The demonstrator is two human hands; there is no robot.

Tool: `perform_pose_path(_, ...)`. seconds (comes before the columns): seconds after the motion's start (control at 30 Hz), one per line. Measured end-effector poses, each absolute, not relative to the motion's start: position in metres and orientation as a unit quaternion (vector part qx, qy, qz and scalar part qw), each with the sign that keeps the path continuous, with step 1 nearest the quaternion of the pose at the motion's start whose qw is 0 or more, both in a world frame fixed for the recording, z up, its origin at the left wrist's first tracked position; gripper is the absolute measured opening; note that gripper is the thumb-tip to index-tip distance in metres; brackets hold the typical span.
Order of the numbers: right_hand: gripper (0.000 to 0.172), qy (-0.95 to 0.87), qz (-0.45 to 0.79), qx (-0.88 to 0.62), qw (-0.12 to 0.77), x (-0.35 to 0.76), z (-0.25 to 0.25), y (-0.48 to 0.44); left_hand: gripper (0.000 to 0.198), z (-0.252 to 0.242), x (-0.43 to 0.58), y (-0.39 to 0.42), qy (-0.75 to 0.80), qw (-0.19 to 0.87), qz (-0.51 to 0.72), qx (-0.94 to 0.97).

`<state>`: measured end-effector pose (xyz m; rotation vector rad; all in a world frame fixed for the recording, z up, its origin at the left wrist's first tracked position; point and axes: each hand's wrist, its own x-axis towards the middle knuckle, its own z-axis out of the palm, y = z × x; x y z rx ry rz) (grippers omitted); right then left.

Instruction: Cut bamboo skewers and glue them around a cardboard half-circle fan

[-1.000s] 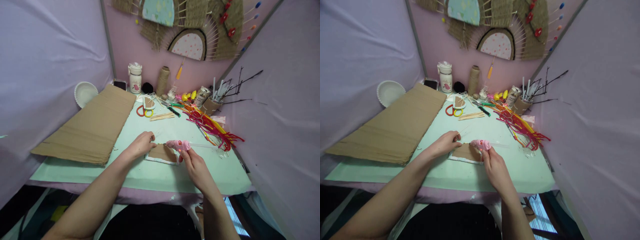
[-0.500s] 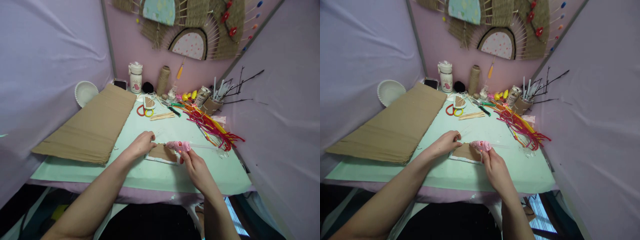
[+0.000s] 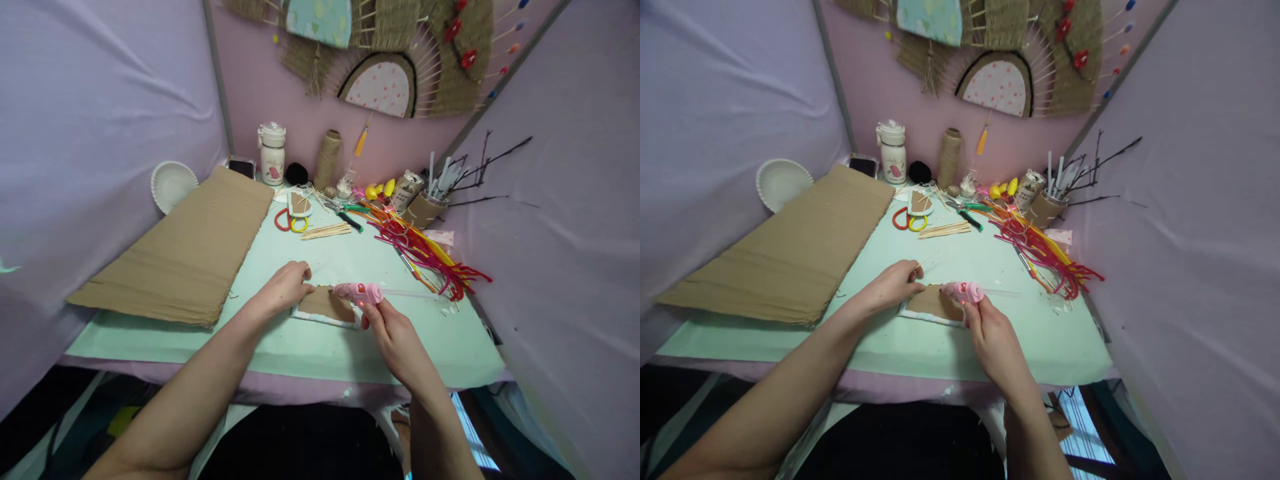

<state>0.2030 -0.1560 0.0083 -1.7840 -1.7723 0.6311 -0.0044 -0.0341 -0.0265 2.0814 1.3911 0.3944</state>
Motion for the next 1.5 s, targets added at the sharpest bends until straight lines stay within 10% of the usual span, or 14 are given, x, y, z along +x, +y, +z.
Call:
perform_pose_path(0.63, 0.050, -0.562, 0.311, -0.658, 0.393, 0.216, 0.009, -0.159, 0.032, -0.019, 0.001, -0.033, 0.543, 0.311, 0.180, 0.759)
perform_pose_path(1.1, 0.047, -0.496, 0.427, -0.617, 0.437, 0.237, -0.021, -0.156, 0.036, -0.006, 0.011, -0.017, 0.385, 0.698, 0.384, 0.466)
perform_pose_path(1.5, 0.047, -0.470, 0.438, -0.615, 0.457, 0.245, -0.034, -0.156, 0.034, -0.007, 0.042, -0.005, 0.420, 0.682, 0.317, 0.507)
